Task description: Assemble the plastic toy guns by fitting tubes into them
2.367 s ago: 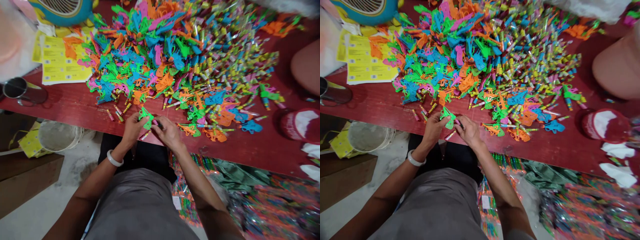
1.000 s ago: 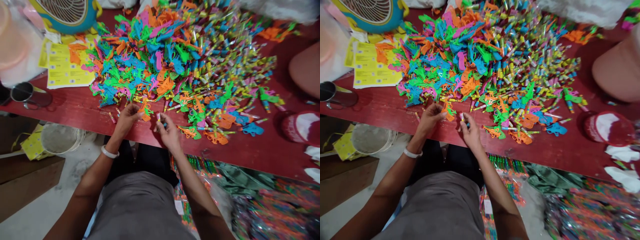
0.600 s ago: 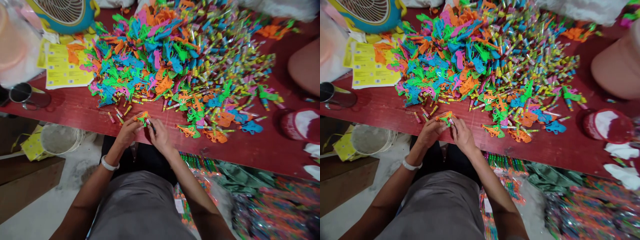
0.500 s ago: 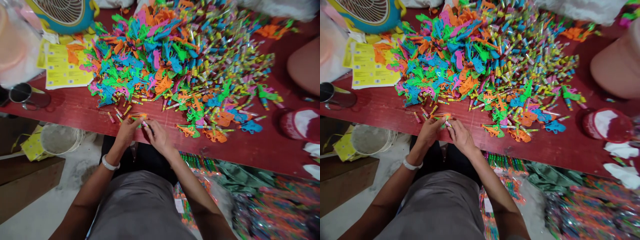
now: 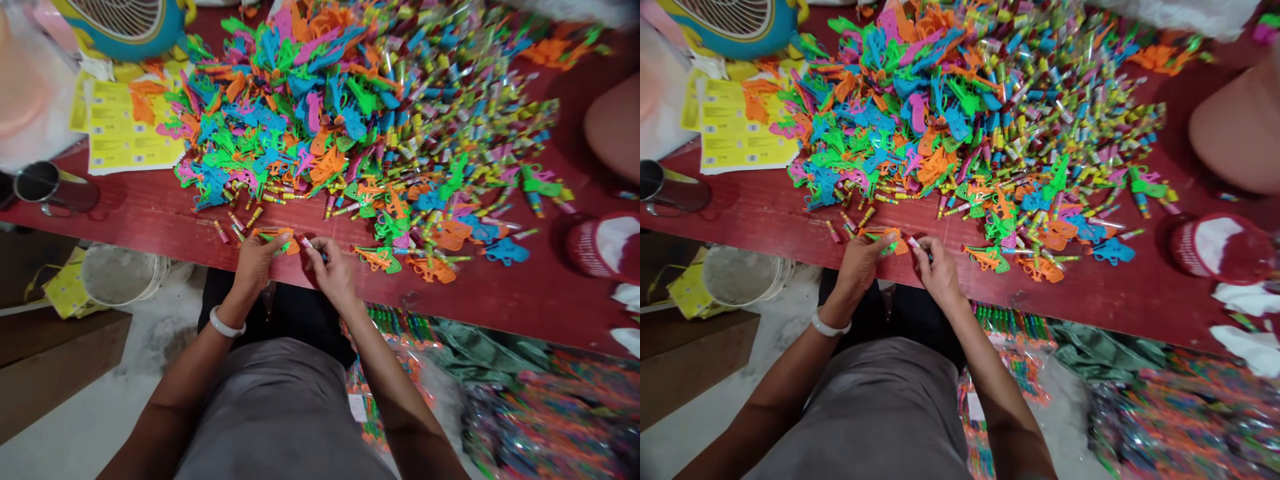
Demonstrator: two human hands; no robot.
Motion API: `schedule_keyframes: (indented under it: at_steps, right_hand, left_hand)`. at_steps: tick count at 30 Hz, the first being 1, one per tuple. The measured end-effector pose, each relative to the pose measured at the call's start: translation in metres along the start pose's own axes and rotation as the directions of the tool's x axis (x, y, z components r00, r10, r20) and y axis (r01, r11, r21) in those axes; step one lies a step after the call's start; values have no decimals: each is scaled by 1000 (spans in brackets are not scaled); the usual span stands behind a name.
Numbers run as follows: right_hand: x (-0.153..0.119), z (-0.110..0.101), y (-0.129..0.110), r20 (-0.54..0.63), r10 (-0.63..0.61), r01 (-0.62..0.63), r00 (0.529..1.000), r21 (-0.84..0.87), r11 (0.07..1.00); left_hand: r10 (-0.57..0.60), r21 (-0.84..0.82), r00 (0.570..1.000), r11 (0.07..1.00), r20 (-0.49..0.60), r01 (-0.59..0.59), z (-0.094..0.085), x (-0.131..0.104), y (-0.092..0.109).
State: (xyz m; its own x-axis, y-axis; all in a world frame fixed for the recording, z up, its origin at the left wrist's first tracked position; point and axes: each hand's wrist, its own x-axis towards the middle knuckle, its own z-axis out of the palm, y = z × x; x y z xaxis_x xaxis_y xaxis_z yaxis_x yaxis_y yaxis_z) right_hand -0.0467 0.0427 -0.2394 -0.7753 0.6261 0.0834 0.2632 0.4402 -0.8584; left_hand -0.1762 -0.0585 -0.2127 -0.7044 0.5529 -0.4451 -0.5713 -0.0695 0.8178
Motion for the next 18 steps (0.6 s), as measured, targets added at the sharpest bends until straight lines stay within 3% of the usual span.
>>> schedule_keyframes:
  at_steps: [6, 11, 18]
  right_hand:
    - [13, -5, -2, -16, -144, 143, 989, -49, 989]
    - [17, -6, -1, 34, -161, 162, 986, -49, 986]
    - [17, -8, -1, 11, -192, 192, 981, -57, 980]
  left_hand:
    - [58, 39, 993, 997, 100, -62, -2, 1, -6]
    - [57, 77, 987, 995, 148, -69, -3, 0, -6]
    - [70, 74, 987, 994, 146, -82, 1, 0, -3]
